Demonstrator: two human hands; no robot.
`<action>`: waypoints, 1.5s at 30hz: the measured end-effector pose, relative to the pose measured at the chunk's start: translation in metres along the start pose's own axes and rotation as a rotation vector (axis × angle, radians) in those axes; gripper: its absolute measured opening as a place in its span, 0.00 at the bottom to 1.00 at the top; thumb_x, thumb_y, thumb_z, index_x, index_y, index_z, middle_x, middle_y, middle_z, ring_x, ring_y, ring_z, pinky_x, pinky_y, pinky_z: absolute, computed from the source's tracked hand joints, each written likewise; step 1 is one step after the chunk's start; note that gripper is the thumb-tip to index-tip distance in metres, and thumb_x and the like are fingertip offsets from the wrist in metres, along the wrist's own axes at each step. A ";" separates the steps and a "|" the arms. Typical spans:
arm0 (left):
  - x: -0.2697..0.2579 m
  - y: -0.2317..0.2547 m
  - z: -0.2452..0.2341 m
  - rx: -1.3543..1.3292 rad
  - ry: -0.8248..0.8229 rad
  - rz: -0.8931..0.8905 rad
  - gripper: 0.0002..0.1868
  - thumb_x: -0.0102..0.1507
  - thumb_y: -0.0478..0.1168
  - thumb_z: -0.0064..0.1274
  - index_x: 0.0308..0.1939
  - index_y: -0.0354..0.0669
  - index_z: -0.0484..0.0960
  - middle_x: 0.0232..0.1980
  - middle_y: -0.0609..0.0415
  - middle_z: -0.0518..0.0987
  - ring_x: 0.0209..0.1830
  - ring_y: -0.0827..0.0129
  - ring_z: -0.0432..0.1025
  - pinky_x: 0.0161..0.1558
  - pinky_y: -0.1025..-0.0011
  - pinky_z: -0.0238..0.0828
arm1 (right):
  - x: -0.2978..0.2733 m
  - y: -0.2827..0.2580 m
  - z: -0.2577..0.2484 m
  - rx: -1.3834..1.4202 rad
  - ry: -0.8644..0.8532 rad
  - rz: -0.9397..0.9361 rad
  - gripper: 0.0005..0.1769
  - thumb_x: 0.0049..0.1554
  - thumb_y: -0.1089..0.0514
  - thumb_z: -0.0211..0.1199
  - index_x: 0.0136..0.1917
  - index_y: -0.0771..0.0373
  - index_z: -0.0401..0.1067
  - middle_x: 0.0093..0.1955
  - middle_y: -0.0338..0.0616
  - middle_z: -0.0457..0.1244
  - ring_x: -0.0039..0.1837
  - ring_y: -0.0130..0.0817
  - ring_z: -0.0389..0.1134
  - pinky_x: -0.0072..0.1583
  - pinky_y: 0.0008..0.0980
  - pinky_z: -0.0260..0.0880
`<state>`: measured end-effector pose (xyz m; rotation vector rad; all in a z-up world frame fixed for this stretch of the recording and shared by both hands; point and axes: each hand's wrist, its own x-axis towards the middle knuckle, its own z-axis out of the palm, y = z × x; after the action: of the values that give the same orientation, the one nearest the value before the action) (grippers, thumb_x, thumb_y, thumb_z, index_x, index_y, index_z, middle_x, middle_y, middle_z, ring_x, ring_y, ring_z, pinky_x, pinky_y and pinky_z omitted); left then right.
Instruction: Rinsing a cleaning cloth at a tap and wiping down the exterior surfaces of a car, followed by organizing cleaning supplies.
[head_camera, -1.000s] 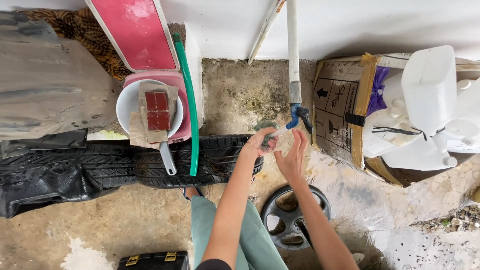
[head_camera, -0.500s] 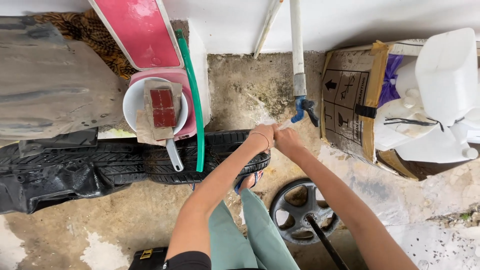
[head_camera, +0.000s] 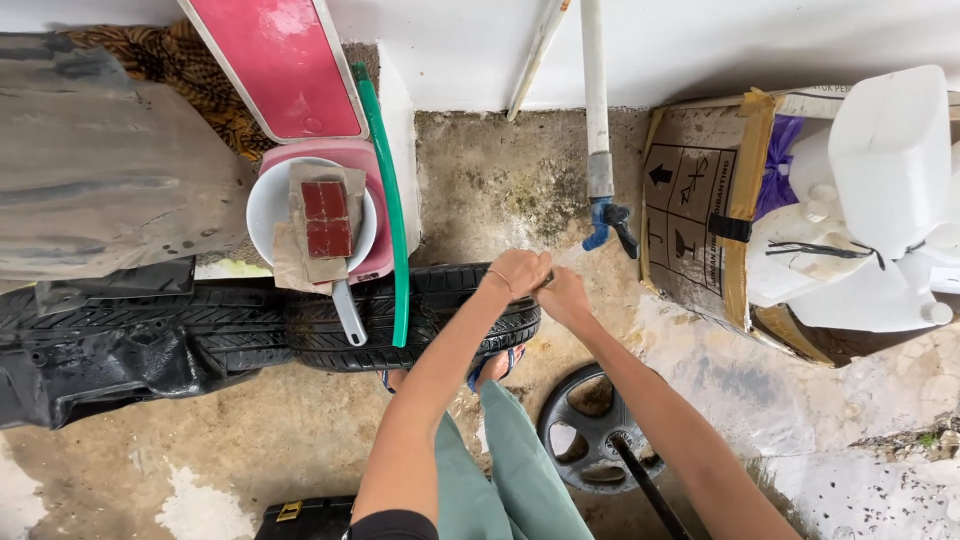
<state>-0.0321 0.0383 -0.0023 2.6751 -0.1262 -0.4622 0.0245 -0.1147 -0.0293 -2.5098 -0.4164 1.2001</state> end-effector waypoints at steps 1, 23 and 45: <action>0.000 0.008 -0.007 0.000 -0.001 -0.001 0.09 0.61 0.36 0.39 0.43 0.37 0.68 0.36 0.39 0.82 0.38 0.42 0.81 0.40 0.49 0.79 | -0.011 -0.010 -0.011 0.001 -0.001 0.000 0.14 0.38 0.46 0.65 0.35 0.54 0.79 0.34 0.46 0.70 0.45 0.50 0.75 0.46 0.49 0.71; 0.058 0.036 0.034 -0.660 0.176 -0.767 0.19 0.69 0.47 0.38 0.43 0.40 0.83 0.41 0.39 0.84 0.43 0.43 0.81 0.46 0.53 0.79 | -0.107 -0.036 -0.046 0.910 0.097 0.357 0.36 0.46 0.63 0.56 0.70 0.64 0.63 0.58 0.45 0.57 0.54 0.33 0.67 0.44 0.28 0.67; -0.020 0.108 -0.031 -0.011 0.751 -0.690 0.14 0.68 0.52 0.47 0.39 0.45 0.74 0.44 0.53 0.70 0.59 0.51 0.67 0.65 0.38 0.59 | -0.049 -0.089 -0.059 1.853 -0.196 0.402 0.21 0.58 0.46 0.68 0.49 0.68 0.71 0.50 0.55 0.68 0.54 0.58 0.70 0.62 0.58 0.70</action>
<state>-0.0421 -0.0439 0.0755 2.6245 1.0194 0.3771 0.0311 -0.0630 0.0766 -0.8212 0.8584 1.0246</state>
